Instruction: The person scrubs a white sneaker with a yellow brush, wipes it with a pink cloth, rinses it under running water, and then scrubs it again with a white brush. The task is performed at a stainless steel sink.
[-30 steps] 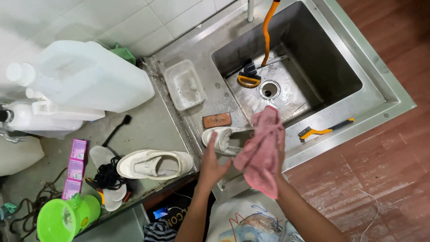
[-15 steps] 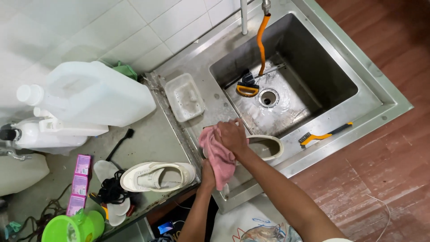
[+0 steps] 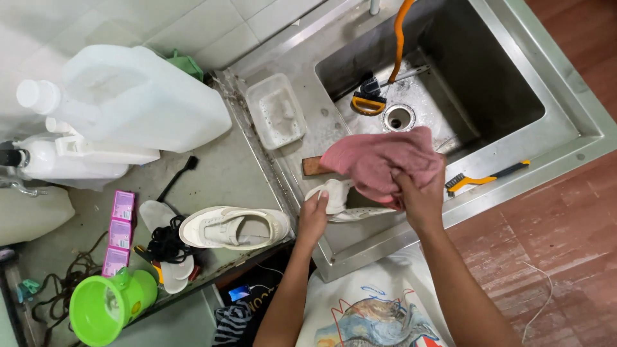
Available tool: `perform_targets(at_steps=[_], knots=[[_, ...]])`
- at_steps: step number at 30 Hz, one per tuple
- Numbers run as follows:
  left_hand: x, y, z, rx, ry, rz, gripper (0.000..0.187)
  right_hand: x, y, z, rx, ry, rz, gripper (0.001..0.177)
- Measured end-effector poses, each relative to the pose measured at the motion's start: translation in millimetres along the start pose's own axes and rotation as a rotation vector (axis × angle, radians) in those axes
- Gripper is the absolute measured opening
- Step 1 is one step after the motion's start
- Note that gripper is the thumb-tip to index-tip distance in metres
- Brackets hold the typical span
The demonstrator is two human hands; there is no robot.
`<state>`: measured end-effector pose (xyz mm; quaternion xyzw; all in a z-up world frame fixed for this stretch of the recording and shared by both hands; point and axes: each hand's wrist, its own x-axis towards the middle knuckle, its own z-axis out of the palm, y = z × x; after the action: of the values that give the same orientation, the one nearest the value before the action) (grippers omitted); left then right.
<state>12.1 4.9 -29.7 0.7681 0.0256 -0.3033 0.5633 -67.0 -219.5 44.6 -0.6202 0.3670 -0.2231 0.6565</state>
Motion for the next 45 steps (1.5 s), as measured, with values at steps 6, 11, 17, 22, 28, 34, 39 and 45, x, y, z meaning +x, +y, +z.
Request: perform_targets(at_steps=[6, 11, 17, 22, 28, 34, 39, 45], knots=[[-14.9, 8.9, 6.3, -0.319, 0.035, -0.226, 0.053, -31.7, 18.2, -2.3, -1.114, -0.521, -0.250, 0.047], [-11.9, -2.2, 16.2, -0.317, 0.037, -0.164, 0.035, -24.9, 67.0, 52.3, -1.117, -0.691, -0.256, 0.046], [3.1, -66.1, 8.2, -0.666, 0.123, -0.245, 0.041, -44.2, 56.7, 60.4, -0.726, -0.680, -0.472, 0.031], [-26.1, 19.0, 3.8, -0.471, -0.114, -0.066, 0.077, 3.4, 35.6, 42.1, -1.303, -0.779, -0.305, 0.042], [-34.3, -19.0, 18.9, -0.180, -0.353, 0.328, 0.117, 9.2, 37.1, 57.7, -1.498, -0.821, -0.047, 0.017], [-41.3, -19.0, 33.6, 0.121, -0.245, 0.497, 0.105, 40.2, 65.7, 31.6, -1.032, -1.077, 0.290, 0.060], [-40.4, -21.8, 38.2, 0.278, -0.190, 0.574, 0.106, 47.0, 85.0, 27.9, -0.717, -1.007, 0.573, 0.055], [-26.0, -30.0, 48.8, 0.321, -0.101, 0.499, 0.079, 6.9, -29.2, 38.7, -0.779, -1.033, 0.230, 0.035]])
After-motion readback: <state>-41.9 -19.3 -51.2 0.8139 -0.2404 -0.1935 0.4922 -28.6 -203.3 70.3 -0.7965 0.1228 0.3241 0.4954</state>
